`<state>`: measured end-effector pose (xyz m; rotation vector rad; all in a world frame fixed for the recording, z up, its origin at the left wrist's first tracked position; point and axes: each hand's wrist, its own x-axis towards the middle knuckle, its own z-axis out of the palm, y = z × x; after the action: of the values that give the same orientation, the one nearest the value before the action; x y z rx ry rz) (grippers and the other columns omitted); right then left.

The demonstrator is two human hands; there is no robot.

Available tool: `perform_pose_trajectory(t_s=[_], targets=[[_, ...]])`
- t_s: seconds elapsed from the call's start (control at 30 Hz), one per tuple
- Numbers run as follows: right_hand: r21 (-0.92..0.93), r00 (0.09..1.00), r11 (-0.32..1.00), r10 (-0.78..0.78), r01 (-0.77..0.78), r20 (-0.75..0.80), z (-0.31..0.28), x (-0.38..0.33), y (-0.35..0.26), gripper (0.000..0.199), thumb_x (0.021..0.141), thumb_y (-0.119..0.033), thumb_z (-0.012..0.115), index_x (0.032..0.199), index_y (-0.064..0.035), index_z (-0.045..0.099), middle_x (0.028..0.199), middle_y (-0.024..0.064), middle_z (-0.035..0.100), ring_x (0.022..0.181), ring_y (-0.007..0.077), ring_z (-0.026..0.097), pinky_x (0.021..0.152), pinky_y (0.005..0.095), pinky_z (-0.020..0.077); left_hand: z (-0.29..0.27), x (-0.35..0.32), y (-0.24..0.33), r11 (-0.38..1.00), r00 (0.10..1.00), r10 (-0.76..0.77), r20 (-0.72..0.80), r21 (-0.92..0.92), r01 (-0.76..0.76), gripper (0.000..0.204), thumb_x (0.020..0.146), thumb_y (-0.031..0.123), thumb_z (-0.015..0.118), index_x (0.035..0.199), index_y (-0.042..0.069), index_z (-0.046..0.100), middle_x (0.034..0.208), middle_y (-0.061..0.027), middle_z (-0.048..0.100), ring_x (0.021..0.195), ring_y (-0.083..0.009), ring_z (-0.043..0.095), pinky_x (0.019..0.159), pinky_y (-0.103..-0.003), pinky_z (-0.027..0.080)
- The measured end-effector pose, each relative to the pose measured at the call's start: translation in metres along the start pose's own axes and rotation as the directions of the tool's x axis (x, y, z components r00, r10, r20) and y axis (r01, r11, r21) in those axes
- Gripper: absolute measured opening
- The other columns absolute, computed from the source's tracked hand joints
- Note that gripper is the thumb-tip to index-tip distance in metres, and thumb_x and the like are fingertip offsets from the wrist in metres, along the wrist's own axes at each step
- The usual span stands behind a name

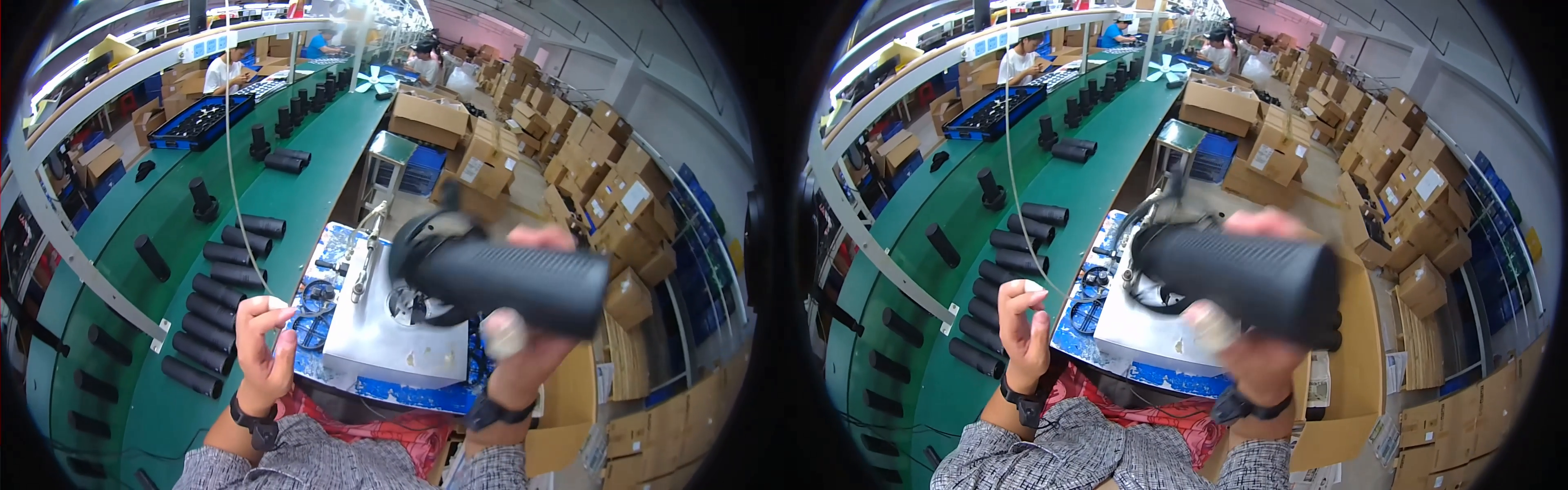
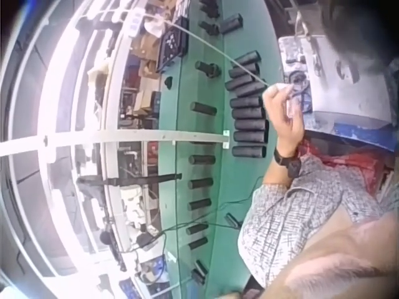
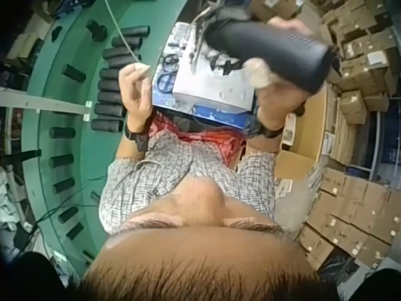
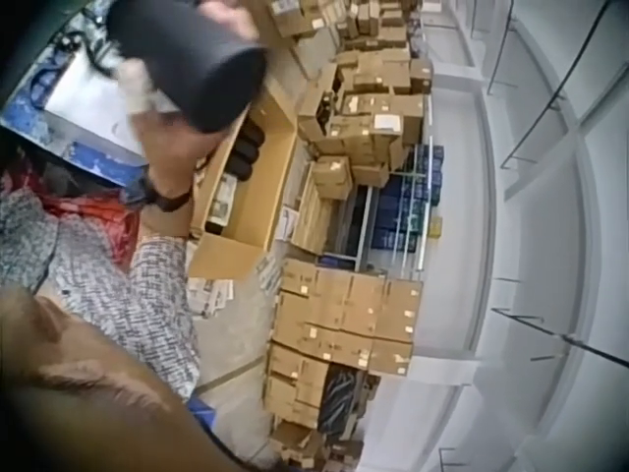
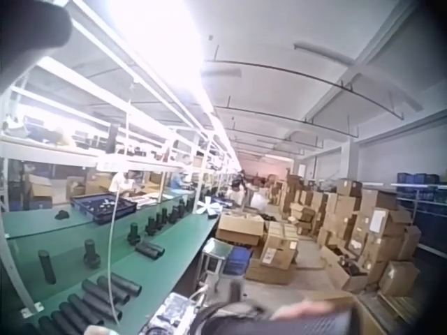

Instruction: The person picks up a fan guard, places it onto a machine, and fits a cylindrical housing over it. They then press the assembly together and place the completed unit into a cardboard box.

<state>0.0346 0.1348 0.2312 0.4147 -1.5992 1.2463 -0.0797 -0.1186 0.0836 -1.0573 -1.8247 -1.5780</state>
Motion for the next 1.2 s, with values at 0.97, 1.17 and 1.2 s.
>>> perform_pose_trajectory(t_s=[0.97, 1.17, 1.2], targets=[[-0.325, 0.447, 0.932, -0.225, -0.159, -0.866, -0.137, -0.124, -0.054, 0.065, 0.102, -0.061, 0.057, 0.134, -0.0037, 0.056, 0.116, 0.0089, 0.067, 0.097, 0.0243, 0.069, 0.086, 0.0424, 0.0588, -0.023, -0.111, -0.045, 0.352, 0.689, -0.676, 0.262, -0.706, 0.614, 0.078, 0.082, 0.006, 0.075, 0.150, 0.019, 0.038, 0.143, -0.0152, 0.052, 0.132, -0.0416, 0.058, 0.099, -0.062, 0.059], [0.561, 0.716, 0.703, 0.650, -0.437, -0.257, -0.145, -0.193, 0.021, 0.056, 0.100, -0.051, 0.067, 0.130, -0.0046, 0.056, 0.111, 0.0116, 0.068, 0.092, 0.0240, 0.071, 0.080, 0.0414, 0.0617, -0.053, -0.153, -0.117, -0.047, 0.347, -0.872, 0.344, -0.766, 0.641, 0.061, 0.088, 0.004, 0.061, 0.147, 0.014, 0.045, 0.137, -0.0184, 0.059, 0.123, -0.0438, 0.065, 0.100, -0.066, 0.058], [0.311, 0.721, 0.708, 0.686, -0.634, -0.094, -0.112, -0.194, 0.031, 0.051, 0.095, -0.045, 0.075, 0.124, -0.0063, 0.060, 0.108, 0.0103, 0.069, 0.083, 0.0230, 0.072, 0.074, 0.0414, 0.0615, -0.048, -0.154, -0.129, -0.105, 0.317, -0.875, 0.367, -0.782, 0.615, 0.059, 0.089, 0.004, 0.059, 0.146, 0.012, 0.047, 0.136, -0.0193, 0.060, 0.121, -0.0442, 0.066, 0.100, -0.066, 0.058]])
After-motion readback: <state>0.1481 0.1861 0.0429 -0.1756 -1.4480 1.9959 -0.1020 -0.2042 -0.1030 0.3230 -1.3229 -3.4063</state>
